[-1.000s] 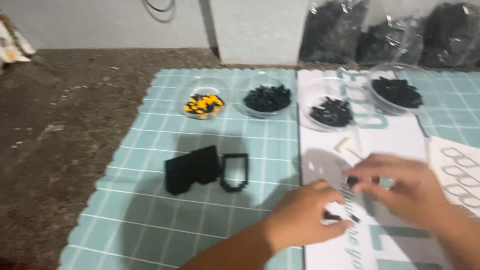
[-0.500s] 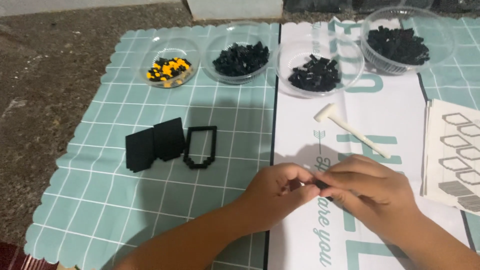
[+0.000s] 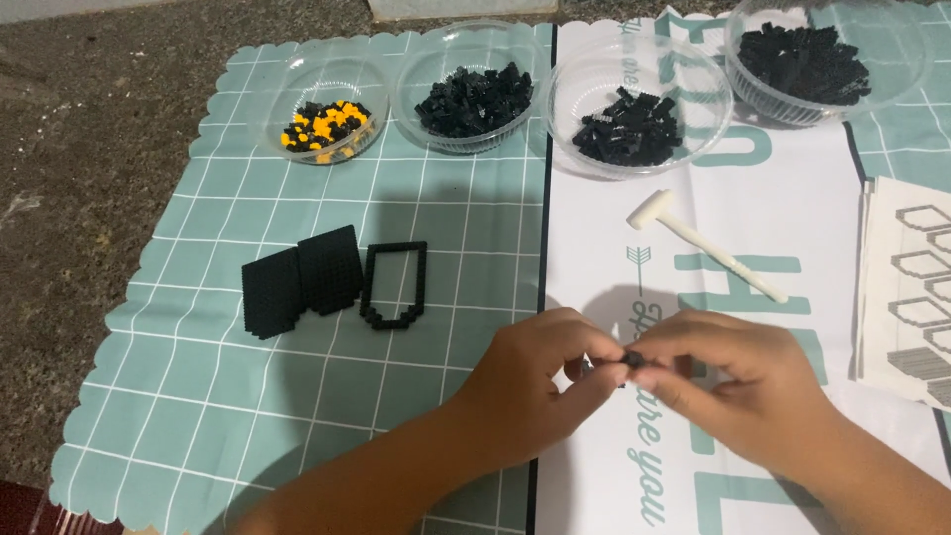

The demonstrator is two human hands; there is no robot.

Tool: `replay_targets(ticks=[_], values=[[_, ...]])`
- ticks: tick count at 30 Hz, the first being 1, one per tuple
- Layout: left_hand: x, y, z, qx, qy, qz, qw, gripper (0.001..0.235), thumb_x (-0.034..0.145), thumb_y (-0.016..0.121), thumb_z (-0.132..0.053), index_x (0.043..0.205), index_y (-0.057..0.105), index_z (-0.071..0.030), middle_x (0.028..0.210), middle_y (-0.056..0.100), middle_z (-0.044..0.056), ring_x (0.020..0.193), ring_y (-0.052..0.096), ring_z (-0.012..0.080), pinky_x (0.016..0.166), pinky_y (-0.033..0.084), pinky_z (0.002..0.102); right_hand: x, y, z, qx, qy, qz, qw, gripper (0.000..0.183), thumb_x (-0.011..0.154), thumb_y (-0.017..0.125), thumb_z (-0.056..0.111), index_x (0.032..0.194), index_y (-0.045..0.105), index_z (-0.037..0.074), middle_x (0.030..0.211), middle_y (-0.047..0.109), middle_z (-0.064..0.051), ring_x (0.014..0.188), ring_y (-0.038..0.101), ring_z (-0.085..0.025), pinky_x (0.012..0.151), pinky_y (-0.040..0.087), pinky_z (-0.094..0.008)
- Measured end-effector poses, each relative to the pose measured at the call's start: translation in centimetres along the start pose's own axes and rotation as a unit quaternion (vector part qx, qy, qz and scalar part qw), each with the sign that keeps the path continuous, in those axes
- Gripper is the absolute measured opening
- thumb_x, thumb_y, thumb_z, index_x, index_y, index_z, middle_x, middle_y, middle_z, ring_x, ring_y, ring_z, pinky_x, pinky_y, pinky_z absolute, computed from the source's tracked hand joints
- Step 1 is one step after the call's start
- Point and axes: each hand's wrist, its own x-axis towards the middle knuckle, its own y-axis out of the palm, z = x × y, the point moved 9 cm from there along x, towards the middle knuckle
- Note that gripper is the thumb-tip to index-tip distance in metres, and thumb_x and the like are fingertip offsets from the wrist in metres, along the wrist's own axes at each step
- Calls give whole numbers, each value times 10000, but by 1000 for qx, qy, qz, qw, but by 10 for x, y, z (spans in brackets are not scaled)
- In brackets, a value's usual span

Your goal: The person connects small black plastic blocks by hand and uses a small hammer to tap pieces together on a grid mat, while referring to an instruction sheet.

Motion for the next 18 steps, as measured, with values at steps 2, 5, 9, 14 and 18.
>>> replay_targets(ticks=[2, 5, 9, 14, 18], values=[[1, -1, 2, -24, -14, 0, 1000, 105, 887, 573, -221, 895, 629, -133, 807, 628, 13, 687, 561, 139, 582, 456, 281, -4, -3, -10, 28, 38, -21, 999, 169, 769, 674, 149, 927, 727, 121, 707, 728, 8, 559, 639, -60, 470, 500, -151], [3, -2, 4, -24, 1, -9, 1000, 150, 903, 549, -256, 878, 626, -129, 792, 631, 13, 687, 558, 141, 587, 446, 290, -4, -8, -19, 44, 99, -42, 993, 173, 755, 687, 134, 914, 746, 104, 758, 768, -24, 575, 658, -78, 492, 515, -171], [7, -3, 21, 150, 75, -43, 985, 166, 902, 559, -181, 905, 670, -58, 870, 656, 97, 832, 557, 268, 758, 426, 386, -3, -21, -32, -146, 110, -40, 982, 219, 713, 736, 210, 908, 735, 112, 821, 740, 4, 485, 545, -90, 476, 451, -216], [13, -3, 52, 267, -13, -9, 963, 210, 856, 571, -181, 1007, 708, -132, 1089, 591, 92, 1023, 508, 304, 814, 378, 496, -6, -19, -61, -297, 188, 38, 935, 302, 736, 695, 330, 1020, 704, 227, 1015, 689, 68, 855, 679, -173, 665, 530, -348], [17, -11, 63, 275, -47, -45, 959, 416, 838, 591, -178, 1247, 554, -116, 1113, 588, 45, 993, 535, 283, 805, 395, 482, -7, -16, -66, -295, 232, 90, 923, 449, 699, 712, 388, 1134, 673, 284, 1136, 654, 84, 989, 656, -156, 772, 522, -337]])
